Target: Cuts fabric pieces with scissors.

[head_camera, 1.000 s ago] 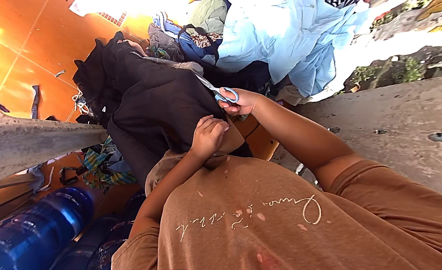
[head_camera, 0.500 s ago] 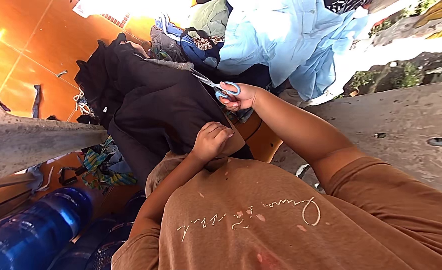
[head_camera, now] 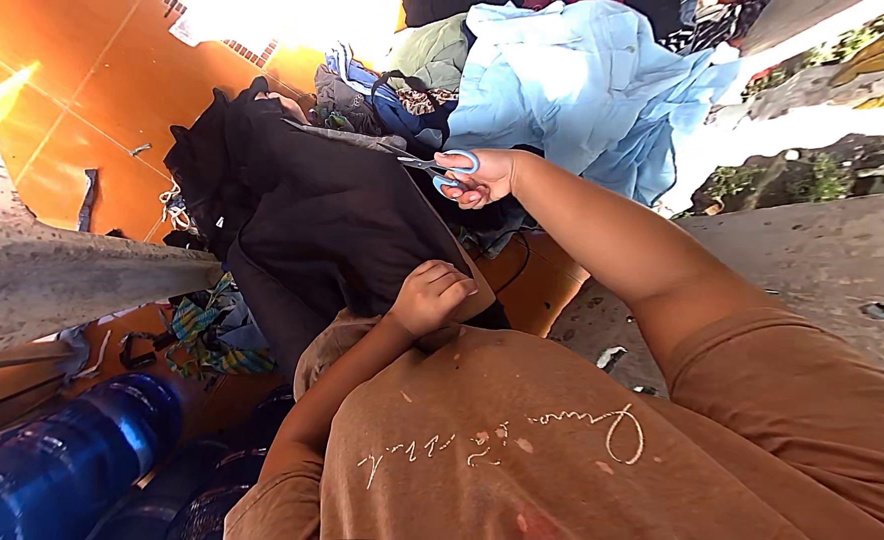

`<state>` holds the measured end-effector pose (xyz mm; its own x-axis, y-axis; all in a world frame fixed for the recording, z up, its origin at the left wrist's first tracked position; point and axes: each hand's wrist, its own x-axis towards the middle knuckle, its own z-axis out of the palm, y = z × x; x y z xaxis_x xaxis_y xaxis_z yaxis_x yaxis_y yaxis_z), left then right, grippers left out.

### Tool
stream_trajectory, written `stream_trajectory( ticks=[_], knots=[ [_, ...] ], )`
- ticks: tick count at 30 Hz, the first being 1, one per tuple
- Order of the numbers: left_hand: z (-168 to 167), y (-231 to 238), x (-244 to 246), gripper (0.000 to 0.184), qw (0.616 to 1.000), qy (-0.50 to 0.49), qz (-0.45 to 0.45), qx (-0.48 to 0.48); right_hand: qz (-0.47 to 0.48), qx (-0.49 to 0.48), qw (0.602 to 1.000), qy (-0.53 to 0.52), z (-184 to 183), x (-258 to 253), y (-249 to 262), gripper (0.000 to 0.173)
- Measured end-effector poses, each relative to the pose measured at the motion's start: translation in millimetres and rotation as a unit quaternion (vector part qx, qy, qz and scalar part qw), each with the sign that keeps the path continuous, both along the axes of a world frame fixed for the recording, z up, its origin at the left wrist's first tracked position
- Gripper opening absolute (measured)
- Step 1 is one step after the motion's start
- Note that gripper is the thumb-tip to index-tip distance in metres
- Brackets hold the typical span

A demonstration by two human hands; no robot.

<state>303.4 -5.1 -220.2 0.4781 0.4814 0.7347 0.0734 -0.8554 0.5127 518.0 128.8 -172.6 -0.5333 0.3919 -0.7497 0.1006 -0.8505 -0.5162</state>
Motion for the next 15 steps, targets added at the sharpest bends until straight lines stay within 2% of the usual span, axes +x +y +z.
stream_trajectory(
  ticks=[6,10,15],
  knots=[
    [-2,0,1,0.019,1.0,-0.011,-0.004,-0.001,0.045,0.018,0.998,-0.047,2,5,7,0.046],
    [-1,0,0,0.018,1.0,-0.01,-0.017,0.006,0.029,-0.007,1.0,0.005,-7,7,13,0.056],
    [-1,-1,-1,0.017,1.0,-0.009,-0.022,0.011,0.005,-0.018,0.999,-0.047,7,-17,23,0.055]
  ],
)
